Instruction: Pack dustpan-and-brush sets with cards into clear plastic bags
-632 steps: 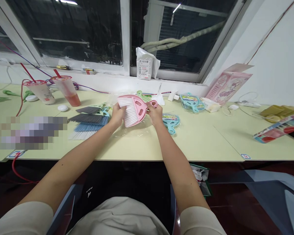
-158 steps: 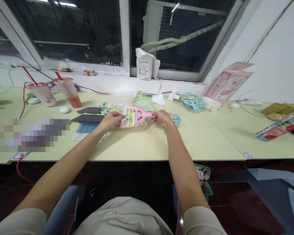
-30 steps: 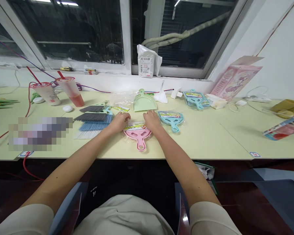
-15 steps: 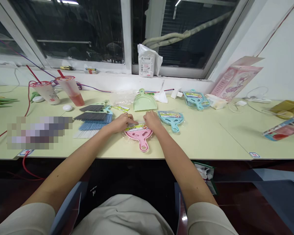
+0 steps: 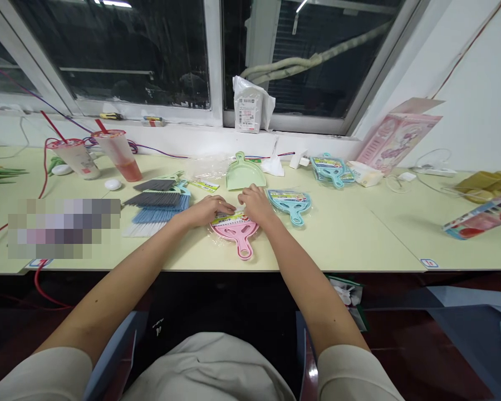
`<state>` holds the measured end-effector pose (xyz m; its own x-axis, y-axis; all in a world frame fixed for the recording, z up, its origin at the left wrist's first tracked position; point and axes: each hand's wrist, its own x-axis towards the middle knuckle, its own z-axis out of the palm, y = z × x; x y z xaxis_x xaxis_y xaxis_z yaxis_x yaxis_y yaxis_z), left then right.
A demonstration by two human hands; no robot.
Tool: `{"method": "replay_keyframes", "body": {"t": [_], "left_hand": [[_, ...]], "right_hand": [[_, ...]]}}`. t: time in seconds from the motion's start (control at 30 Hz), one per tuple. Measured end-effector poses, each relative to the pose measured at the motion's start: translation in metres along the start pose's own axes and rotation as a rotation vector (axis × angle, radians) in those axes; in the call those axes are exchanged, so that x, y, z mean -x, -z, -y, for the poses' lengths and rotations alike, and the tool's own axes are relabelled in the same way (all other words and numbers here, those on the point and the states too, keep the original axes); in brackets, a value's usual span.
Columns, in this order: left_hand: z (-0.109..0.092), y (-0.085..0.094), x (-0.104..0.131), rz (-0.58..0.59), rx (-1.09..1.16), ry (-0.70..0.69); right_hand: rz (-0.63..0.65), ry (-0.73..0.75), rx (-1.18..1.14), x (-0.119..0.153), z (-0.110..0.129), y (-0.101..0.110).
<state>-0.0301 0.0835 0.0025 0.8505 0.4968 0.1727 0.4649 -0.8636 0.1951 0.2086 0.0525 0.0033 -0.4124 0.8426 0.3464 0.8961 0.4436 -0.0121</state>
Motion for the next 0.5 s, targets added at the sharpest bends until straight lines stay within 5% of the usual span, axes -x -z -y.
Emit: {"method": "replay_keyframes", "body": {"t": [0.13, 0.5], "left_hand": [[-0.0013, -0.0002, 0.0008, -0.014, 0.011, -0.005], [-0.0021, 0.0004, 0.0024, -0.03, -0.014, 0.008]], "right_hand": [[0.05, 0.132, -0.162, 0.0005, -0.0018, 0.0025], [0.087, 0.156, -0.227, 0.0004, -0.0047, -0.0006]]}}
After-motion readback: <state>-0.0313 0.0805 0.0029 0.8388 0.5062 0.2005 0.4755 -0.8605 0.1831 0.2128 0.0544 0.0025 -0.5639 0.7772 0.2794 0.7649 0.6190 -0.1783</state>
